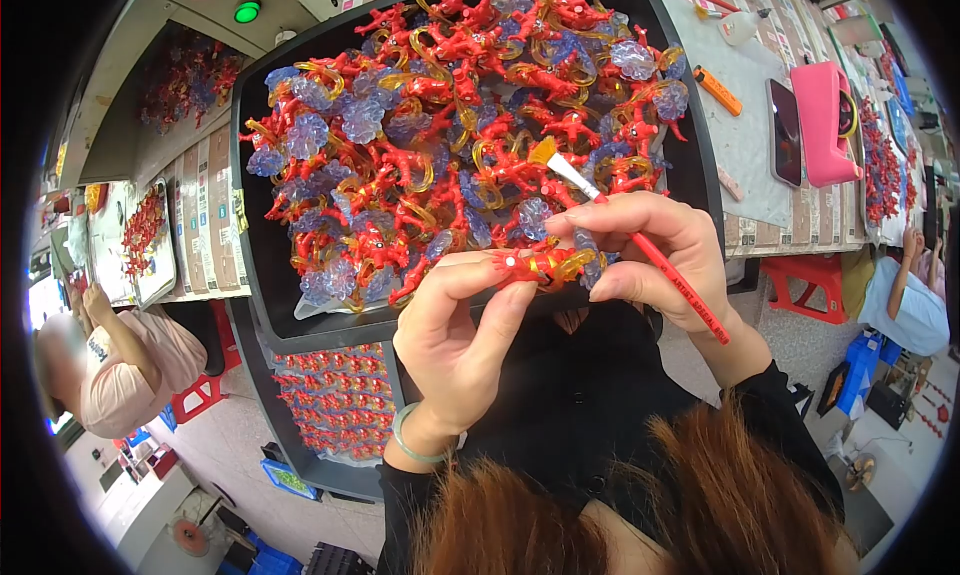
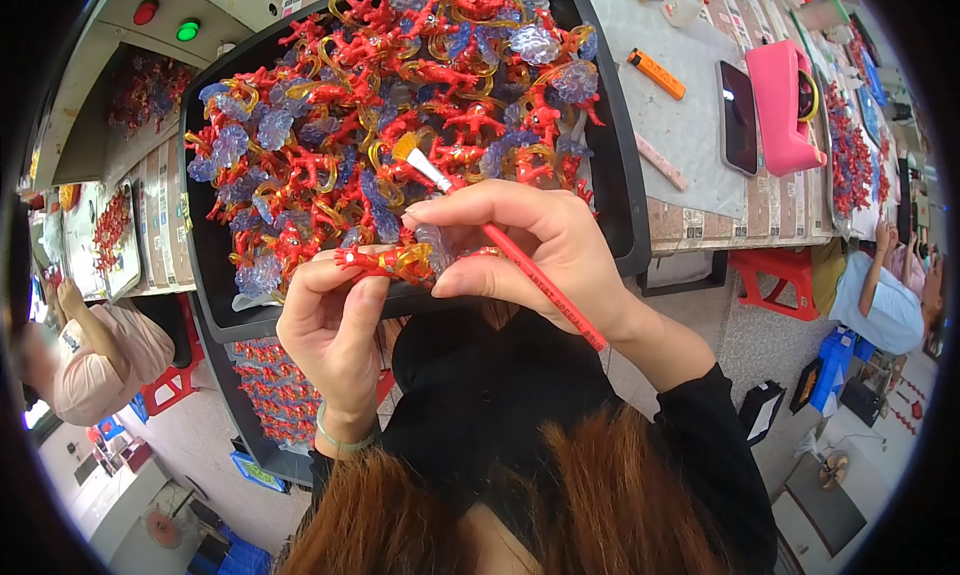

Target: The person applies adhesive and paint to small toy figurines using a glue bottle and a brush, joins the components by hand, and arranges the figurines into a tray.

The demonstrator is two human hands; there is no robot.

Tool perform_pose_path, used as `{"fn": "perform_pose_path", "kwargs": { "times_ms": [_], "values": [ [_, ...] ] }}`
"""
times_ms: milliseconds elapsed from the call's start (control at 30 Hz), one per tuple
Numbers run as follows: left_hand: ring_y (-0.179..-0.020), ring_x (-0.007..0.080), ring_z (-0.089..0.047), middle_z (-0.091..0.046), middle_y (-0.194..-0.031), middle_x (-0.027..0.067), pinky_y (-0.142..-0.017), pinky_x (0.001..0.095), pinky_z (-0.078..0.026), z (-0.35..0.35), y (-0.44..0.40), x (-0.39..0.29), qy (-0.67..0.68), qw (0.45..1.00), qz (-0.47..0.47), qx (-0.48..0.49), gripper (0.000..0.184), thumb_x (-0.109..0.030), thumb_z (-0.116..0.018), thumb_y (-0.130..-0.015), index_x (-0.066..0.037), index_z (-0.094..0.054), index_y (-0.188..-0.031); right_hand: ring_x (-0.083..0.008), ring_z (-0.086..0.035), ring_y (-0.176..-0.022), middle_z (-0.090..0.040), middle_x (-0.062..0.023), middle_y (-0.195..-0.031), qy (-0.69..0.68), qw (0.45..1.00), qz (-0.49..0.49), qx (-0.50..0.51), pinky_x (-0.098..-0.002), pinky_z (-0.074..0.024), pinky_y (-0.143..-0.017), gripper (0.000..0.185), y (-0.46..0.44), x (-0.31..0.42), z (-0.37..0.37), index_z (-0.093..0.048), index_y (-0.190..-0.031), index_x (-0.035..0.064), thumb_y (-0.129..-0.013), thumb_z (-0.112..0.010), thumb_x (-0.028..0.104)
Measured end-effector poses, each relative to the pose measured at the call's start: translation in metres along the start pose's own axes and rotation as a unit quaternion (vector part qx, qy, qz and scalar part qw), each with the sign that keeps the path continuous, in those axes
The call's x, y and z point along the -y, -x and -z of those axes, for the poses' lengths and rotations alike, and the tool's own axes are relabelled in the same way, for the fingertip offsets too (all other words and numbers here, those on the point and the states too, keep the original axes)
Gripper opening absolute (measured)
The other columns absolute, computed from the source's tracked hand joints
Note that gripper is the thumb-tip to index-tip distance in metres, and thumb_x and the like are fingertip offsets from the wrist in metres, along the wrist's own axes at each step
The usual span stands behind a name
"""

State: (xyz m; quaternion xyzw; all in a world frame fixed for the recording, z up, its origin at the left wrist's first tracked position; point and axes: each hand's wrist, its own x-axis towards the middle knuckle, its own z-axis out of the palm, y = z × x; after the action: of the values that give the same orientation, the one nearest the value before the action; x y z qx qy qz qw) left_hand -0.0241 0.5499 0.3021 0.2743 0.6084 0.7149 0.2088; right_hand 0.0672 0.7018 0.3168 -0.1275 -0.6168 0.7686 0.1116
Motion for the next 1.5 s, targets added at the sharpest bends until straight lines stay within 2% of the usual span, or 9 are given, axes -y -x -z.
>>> {"fn": "perform_pose_path", "kwargs": {
  "times_ms": [200, 433, 700, 900, 1000, 1067, 1133, 1300, 1500],
  "values": [
    [-0.098, 0.0218, -0.050, -0.054, -0.101, 0.0154, -0.084, 0.0306, -0.039, -0.004, -0.002, 0.011, 0.145, 0.988, 0.049, -0.014, 0.020, 0.004, -0.053, -0.076, 0.005, -0.052, -0.096, -0.0158, -0.055, -0.079, -0.057, -0.0082, -0.089, 0.138, 0.980, 0.143, 0.003, -0.0265, -0.0452, -0.068, 0.037, -0.002, -0.002, -0.003, -0.055, -0.098, 0.0032, -0.063, -0.066, -0.002],
    [-0.111, 0.0227, -0.040, -0.036, -0.123, 0.0164, -0.092, 0.0331, -0.033, -0.012, -0.009, 0.006, 0.321, 0.935, 0.125, 0.081, 0.063, -0.004, -0.056, -0.075, 0.001, -0.021, -0.127, -0.0288, -0.053, -0.087, -0.055, -0.0126, -0.095, 0.389, 0.832, 0.396, -0.029, -0.0360, -0.0452, -0.072, 0.032, -0.004, -0.018, -0.006, -0.052, -0.091, 0.0041, -0.062, -0.064, -0.004],
    [-0.113, 0.0245, -0.038, -0.037, -0.121, 0.0193, -0.094, 0.0354, -0.029, -0.013, -0.012, 0.003, 0.324, 0.927, 0.173, 0.073, 0.068, 0.004, -0.051, -0.073, 0.002, -0.013, -0.129, -0.0248, -0.054, -0.088, -0.055, -0.0138, -0.089, 0.137, 0.944, 0.292, -0.064, -0.0350, -0.0424, -0.078, 0.019, 0.003, -0.008, -0.002, -0.049, -0.090, 0.0018, -0.074, -0.049, -0.009],
    [-0.111, 0.0290, -0.040, -0.037, -0.120, 0.0206, -0.089, 0.0457, -0.037, -0.013, -0.011, 0.004, 0.300, 0.935, 0.176, 0.067, 0.068, -0.004, -0.054, -0.073, 0.000, -0.015, -0.127, -0.0120, -0.052, -0.077, -0.055, -0.0079, -0.085, 0.102, 0.957, 0.231, -0.143, -0.0241, -0.0422, -0.072, 0.016, 0.006, 0.000, 0.007, -0.050, -0.093, -0.0009, -0.085, -0.044, 0.011],
    [-0.109, 0.0287, -0.041, -0.037, -0.119, 0.0196, -0.089, 0.0433, -0.038, -0.015, -0.007, 0.005, 0.299, 0.939, 0.160, 0.053, 0.063, -0.002, -0.054, -0.073, -0.004, -0.020, -0.125, -0.0173, -0.051, -0.083, -0.052, -0.0145, -0.092, 0.123, 0.974, 0.121, -0.149, -0.0296, -0.0413, -0.074, 0.021, -0.004, 0.010, -0.004, -0.042, -0.100, -0.0008, -0.087, -0.040, 0.016],
    [-0.109, 0.0266, -0.042, -0.038, -0.118, 0.0172, -0.089, 0.0392, -0.037, -0.017, -0.006, 0.005, 0.309, 0.937, 0.158, 0.039, 0.059, 0.003, -0.052, -0.073, -0.005, -0.023, -0.123, -0.0151, -0.047, -0.093, -0.046, -0.0114, -0.106, 0.092, 0.990, 0.077, -0.074, -0.0270, -0.0374, -0.081, 0.032, -0.002, -0.001, -0.010, -0.043, -0.097, 0.0024, -0.073, -0.062, 0.009],
    [-0.108, 0.0230, -0.042, -0.040, -0.117, 0.0133, -0.090, 0.0331, -0.035, -0.019, -0.005, 0.004, 0.330, 0.927, 0.174, 0.025, 0.056, 0.010, -0.049, -0.073, -0.005, -0.024, -0.121, -0.0147, -0.048, -0.091, -0.048, -0.0101, -0.103, 0.213, 0.975, 0.057, -0.036, -0.0269, -0.0378, -0.080, 0.036, 0.002, 0.000, -0.010, -0.045, -0.095, 0.0020, -0.067, -0.066, 0.004],
    [-0.099, 0.0130, -0.045, -0.049, -0.104, 0.0072, -0.085, 0.0268, -0.037, -0.008, -0.006, 0.002, 0.230, 0.952, 0.200, 0.036, 0.035, -0.002, -0.049, -0.080, 0.002, -0.040, -0.114, -0.0215, -0.054, -0.070, -0.055, -0.0083, -0.077, 0.320, 0.931, 0.169, -0.042, -0.0285, -0.0429, -0.064, 0.022, -0.006, 0.005, -0.002, -0.052, -0.083, 0.0022, -0.065, -0.064, 0.004],
    [-0.076, 0.0075, -0.051, -0.055, -0.086, 0.0042, -0.071, 0.0202, -0.040, -0.004, -0.010, 0.004, 0.242, 0.954, 0.176, 0.025, 0.011, -0.004, -0.053, -0.079, 0.002, -0.053, -0.088, -0.0151, -0.049, -0.074, -0.052, -0.0093, -0.081, 0.217, 0.974, 0.063, -0.013, -0.0265, -0.0381, -0.072, 0.017, -0.002, 0.011, -0.008, -0.047, -0.076, 0.0027, -0.066, -0.060, 0.001]
  ]
}}
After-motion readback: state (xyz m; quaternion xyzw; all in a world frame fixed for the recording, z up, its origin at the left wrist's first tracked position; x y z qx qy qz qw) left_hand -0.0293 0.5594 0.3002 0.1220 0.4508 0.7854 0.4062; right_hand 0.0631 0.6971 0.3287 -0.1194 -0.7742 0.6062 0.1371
